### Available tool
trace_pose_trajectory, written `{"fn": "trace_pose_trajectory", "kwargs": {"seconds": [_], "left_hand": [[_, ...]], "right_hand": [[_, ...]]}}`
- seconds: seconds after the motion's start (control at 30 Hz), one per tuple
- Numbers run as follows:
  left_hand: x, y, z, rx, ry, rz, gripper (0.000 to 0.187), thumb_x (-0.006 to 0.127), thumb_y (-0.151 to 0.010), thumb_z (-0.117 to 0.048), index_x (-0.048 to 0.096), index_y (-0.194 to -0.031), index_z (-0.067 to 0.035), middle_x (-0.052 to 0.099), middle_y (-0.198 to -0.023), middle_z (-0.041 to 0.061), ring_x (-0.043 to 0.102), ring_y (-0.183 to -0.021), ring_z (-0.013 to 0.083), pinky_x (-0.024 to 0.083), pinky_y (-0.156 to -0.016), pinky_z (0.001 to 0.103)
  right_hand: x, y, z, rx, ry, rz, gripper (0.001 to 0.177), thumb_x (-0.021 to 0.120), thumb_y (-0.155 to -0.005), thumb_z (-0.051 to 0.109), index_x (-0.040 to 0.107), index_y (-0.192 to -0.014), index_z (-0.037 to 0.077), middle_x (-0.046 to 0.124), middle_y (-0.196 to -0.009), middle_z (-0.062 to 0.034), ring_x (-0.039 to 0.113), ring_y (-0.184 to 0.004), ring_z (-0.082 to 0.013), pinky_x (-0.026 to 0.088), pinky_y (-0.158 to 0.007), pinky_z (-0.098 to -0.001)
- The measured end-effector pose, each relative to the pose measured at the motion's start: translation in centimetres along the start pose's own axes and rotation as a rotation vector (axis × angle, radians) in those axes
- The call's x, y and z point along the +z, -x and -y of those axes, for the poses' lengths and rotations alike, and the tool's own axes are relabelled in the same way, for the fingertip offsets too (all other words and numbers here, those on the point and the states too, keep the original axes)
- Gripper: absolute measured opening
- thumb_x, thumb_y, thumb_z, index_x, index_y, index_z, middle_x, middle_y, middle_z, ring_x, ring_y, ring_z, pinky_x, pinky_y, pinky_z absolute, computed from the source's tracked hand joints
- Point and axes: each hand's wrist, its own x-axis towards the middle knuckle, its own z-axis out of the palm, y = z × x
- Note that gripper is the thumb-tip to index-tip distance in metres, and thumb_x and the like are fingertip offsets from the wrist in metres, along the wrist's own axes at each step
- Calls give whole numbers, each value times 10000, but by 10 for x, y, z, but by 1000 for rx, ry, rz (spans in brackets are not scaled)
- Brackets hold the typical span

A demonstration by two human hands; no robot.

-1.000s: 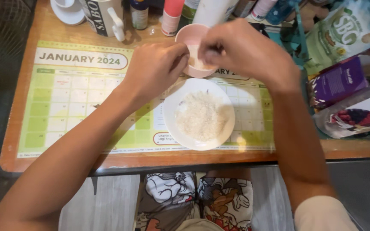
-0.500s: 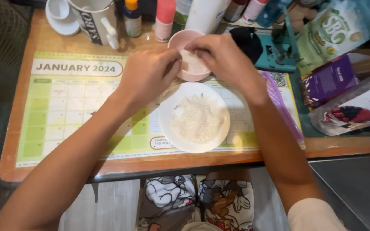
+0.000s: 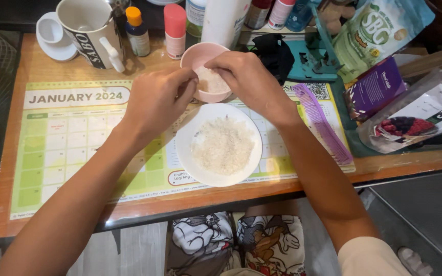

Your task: The person repeatedly picks up small amounts of rice from a white plate and transfers them into a pink bowl using both hands. The action is continuous and repetitive throughout the clip.

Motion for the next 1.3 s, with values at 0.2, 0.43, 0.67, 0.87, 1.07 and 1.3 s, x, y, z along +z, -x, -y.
{"fn": "trace_pose_trajectory", "kwargs": {"seconds": [0.2, 0.43, 0.67, 0.87, 1.07, 1.3], "left_hand": [[1, 2, 3, 14, -10, -16, 66, 699, -952, -119, 709, -960, -55, 725, -897, 130, 696, -786, 348, 529, -683, 448], [4, 2, 6, 6, -23, -13, 69, 703, -967, -123, 717, -962, -55, 721, -857, 134, 694, -754, 349, 524, -665, 454], [3, 2, 6, -11, -9, 0, 84, 708, -961, -125, 720, -968, -43, 720, -856, 142, 694, -755, 353, 521, -662, 457], [4, 2, 6, -4, -1, -14, 87, 703, -961, -123, 722, -981, -40, 720, -875, 145, 697, -771, 356, 528, -681, 455], [4, 2, 8, -6, -6, 2, 92, 700, -965, -130, 721, -970, -41, 718, -884, 153, 694, -783, 365, 525, -686, 469], [4, 3, 9, -1, -7, -2, 99, 690, -978, -135, 711, -987, -38, 718, -887, 149, 695, -798, 368, 521, -692, 475]], "right_hand": [[2, -1, 2, 30, -33, -37, 145, 675, -954, -37, 707, -1095, -43, 716, -1037, -176, 747, -924, -295, 578, -801, -350], [3, -2, 4, 59, -56, -39, 108, 724, -995, 13, 707, -1088, -41, 704, -1028, -144, 737, -894, -255, 597, -807, -321], [4, 0, 2, -16, 21, 24, 186, 683, -1031, -17, 705, -1210, -59, 671, -1127, -178, 705, -1014, -308, 556, -876, -363], [3, 0, 0, -30, -26, 10, 250, 618, -991, -99, 681, -1231, -69, 690, -1151, -182, 734, -1062, -273, 578, -885, -341], [6, -1, 3, 130, -59, -59, 157, 714, -990, -13, 719, -1144, -40, 762, -1044, -169, 786, -946, -219, 598, -813, -304], [9, 2, -3, -18, -45, -19, 237, 629, -1001, -97, 714, -1217, -51, 765, -1144, -186, 770, -1030, -232, 592, -878, -328]]}}
